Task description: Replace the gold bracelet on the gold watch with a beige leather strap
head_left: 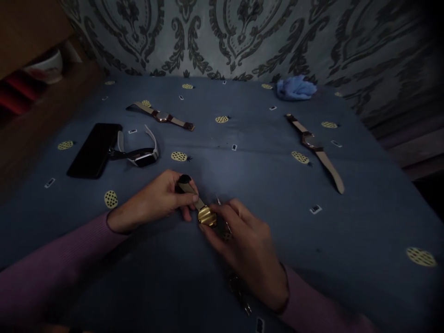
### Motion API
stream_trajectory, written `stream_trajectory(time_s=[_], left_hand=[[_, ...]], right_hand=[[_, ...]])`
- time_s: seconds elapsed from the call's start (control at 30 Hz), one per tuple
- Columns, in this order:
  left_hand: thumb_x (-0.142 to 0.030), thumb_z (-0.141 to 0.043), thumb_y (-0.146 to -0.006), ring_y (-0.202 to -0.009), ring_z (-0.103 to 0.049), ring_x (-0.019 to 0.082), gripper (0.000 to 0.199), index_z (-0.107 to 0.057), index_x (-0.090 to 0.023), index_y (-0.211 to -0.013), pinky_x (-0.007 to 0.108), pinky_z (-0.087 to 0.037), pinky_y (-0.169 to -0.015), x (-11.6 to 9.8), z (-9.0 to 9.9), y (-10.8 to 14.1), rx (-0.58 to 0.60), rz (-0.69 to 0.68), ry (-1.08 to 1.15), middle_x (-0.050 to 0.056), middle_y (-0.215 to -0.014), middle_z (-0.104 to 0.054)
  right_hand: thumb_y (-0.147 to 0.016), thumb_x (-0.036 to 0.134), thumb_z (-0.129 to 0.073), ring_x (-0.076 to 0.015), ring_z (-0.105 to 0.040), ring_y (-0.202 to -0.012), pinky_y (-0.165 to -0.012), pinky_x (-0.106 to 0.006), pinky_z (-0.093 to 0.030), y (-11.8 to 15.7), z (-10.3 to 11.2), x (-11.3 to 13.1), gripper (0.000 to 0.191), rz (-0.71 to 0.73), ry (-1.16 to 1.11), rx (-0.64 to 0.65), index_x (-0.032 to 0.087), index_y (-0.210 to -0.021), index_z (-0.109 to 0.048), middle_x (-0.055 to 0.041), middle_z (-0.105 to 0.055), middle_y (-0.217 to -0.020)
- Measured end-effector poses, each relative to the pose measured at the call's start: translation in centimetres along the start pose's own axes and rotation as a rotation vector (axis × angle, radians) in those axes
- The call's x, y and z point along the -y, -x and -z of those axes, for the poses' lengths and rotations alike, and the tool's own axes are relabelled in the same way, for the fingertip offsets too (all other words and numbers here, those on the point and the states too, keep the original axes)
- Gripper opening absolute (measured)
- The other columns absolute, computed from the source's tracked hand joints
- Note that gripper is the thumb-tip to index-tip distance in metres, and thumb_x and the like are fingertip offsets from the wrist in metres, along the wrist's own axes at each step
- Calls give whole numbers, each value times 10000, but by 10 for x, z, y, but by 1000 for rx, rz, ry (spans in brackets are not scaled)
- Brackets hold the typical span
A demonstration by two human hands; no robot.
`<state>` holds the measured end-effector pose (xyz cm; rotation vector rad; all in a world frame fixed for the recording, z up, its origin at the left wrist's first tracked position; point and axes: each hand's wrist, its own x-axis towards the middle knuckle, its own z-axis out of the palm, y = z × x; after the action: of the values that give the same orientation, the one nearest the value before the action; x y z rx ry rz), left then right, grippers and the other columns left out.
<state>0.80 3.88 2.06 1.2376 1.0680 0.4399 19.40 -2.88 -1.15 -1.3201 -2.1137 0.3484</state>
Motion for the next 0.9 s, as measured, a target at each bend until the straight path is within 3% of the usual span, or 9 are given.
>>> stream_trajectory(time_s=[0.23,0.37,0.5,0.9], left_hand=[[-85,-574,-818,-467,-626,72,107,-602,-97,-715,99,-308,-332,3,1,0,20,-17,3,-16,-596,-627],[-56,-563,-814,-466,-622,66,123,-599,-99,-705,97,-304,-329,3,1,0,18,-25,-2,-23,-593,-623],[-35,-549,-819,-460,-612,55,141,-604,-97,-705,94,-301,-329,1,0,2,13,-16,-5,-30,-594,-621],[-119,-567,-810,-482,-620,86,87,-617,-112,-739,116,-313,-336,1,0,4,-19,23,-44,-5,-626,-645]], right_hand=[[-938,308,-527,-180,-631,-647,-533,-295,-493,-1,4,4,167,-12,95,-3,166,-989,-598,-47,-591,-813],[-944,208,-517,-149,-630,-650,-580,-265,-494,-2,3,5,61,35,2,17,180,-924,-567,-25,-619,-785],[-949,140,-495,-119,-632,-640,-592,-225,-478,-3,4,6,127,61,-99,56,204,-852,-546,1,-643,-753],[-942,137,-501,-106,-600,-584,-570,-212,-446,-4,4,3,183,74,-152,111,193,-779,-562,18,-616,-670]])
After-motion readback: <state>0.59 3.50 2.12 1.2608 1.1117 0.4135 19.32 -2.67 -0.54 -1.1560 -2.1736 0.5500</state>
